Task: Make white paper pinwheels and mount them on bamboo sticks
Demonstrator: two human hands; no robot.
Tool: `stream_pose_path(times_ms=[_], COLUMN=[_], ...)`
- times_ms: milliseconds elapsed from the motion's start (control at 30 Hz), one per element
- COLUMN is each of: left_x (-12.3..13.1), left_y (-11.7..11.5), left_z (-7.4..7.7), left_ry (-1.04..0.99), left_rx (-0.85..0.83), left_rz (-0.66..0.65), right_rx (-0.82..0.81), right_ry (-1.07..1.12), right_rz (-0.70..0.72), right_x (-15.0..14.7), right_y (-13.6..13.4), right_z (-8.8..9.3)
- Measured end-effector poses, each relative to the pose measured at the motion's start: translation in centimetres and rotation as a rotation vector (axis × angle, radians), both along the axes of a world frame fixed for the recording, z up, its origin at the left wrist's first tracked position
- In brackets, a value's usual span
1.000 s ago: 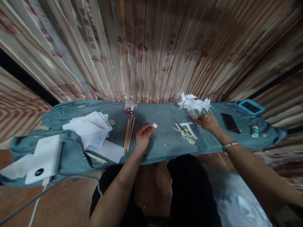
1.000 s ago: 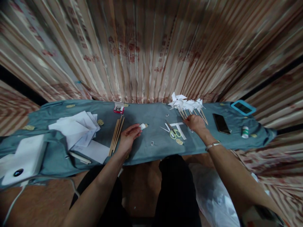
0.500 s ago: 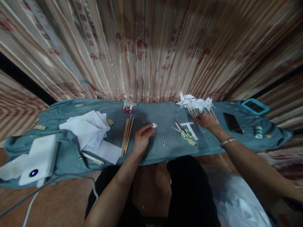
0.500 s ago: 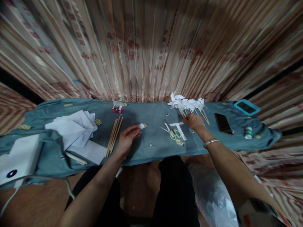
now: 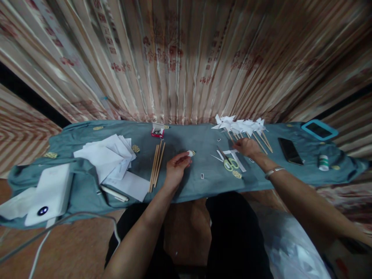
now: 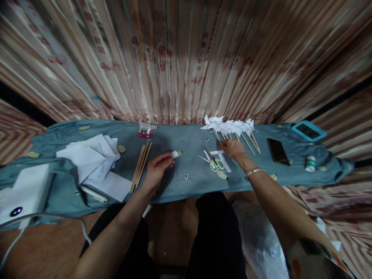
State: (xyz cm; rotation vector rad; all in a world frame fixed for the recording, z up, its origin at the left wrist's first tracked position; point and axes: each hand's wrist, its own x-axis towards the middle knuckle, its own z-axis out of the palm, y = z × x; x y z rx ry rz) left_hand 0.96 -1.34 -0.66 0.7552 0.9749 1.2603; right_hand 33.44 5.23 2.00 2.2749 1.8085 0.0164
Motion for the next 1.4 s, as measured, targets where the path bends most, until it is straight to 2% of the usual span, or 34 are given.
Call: stream_pose_path(times_ms=[267,433,567,1000,1400], left_x=[0.1,0.2,0.2,0.4,0.5], left_y=[0.1,0.1,0.2,0.1,0.0], left_z=[-0.1,-0.1,-0.1,-0.1,-0.3], left_ry=[0.006,0.008,0.020,0.028,0.058], left_rx=[0.005,0.004,0.002,-0.002,0.013], left_rz=[-0.002,-0.005,-0.009,-0.024,-0.034], right_rx=[-0.015,0.104,0.172,0.216,0.231], right_ry=[0.061,0.049,0.048,0.057,0.052], right_rz=[-0.018,-0.124,-0.185,-0.182,-0.192], right_x=[-0.2,1.1,2.3,3.8,4.4], right_y=[0.3,0.7,0.9,2.5,2.2], right_z=[-0.3,0.4,0.1,-2.3,-1.6])
